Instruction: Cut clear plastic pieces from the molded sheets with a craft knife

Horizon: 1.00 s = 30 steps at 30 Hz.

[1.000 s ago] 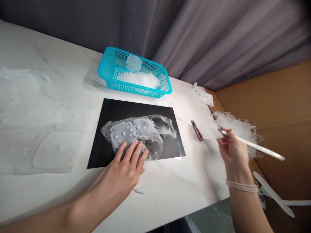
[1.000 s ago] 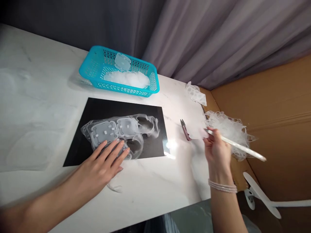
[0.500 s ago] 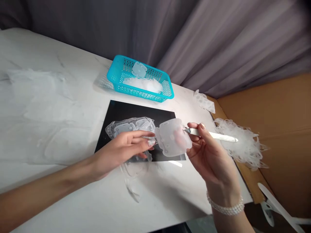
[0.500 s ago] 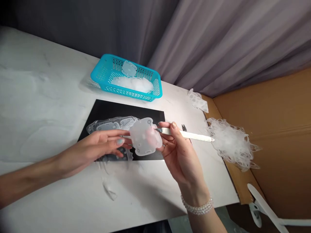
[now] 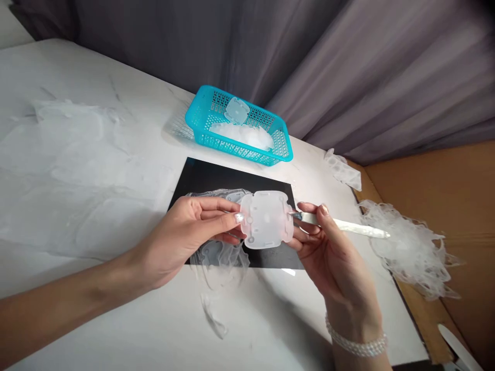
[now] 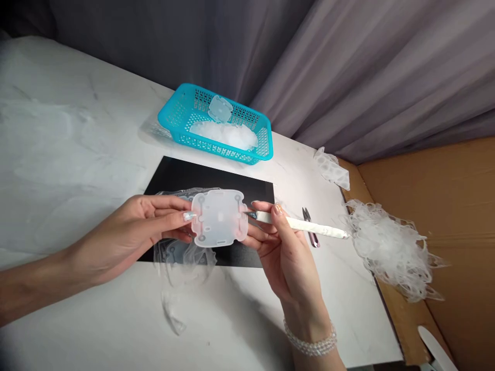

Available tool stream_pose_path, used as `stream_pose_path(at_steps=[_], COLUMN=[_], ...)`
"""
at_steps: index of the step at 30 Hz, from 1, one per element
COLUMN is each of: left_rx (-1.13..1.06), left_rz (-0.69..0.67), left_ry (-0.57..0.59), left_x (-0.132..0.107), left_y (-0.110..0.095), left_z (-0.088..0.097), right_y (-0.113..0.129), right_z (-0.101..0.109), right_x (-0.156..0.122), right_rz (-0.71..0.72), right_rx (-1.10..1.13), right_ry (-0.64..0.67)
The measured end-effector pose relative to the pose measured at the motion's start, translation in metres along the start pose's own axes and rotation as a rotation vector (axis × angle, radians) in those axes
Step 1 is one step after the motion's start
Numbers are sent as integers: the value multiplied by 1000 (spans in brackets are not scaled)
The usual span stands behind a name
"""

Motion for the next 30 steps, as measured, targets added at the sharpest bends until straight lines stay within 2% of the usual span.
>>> stream_pose_path(at_steps=[6,10,13,16,19,23,26,30], left_rx=[-1,31,51,6,-99,-243,-203,-146], left_rz=[8,-34,-5,51,60,18,-33,-82], left_ry=[9,-23,-74,-77,-57,-4,11,47], left_x=[1,1,0,-1,0,2,1,-1], left_y=[3,3,4,5,5,3,1,-1], left_z=[2,3,5,5,5,2,1,-2], right_y=[-4,-4,-1,1,4,10,12,13], right_z=[4,2,3,6,6,9,12,14], right_x=[0,0,-1,-3,-6,-8,-7,-6], right_rz=[-4,7,79,146,189,315,336,334], right_rx=[-5,7,-99,-205,-193,-153,-142,-124], right_ry=[-40,7,-23,-58,14,157,241,259])
Point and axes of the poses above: each hand's wrist, its own x-axis towards the middle knuckle, its own z-axis out of the back of the hand, y = z × x, the point moved 4 cm from there along x, towards the middle knuckle, and after that the axes turned 13 degrees about -x, right-handed, at the moved point
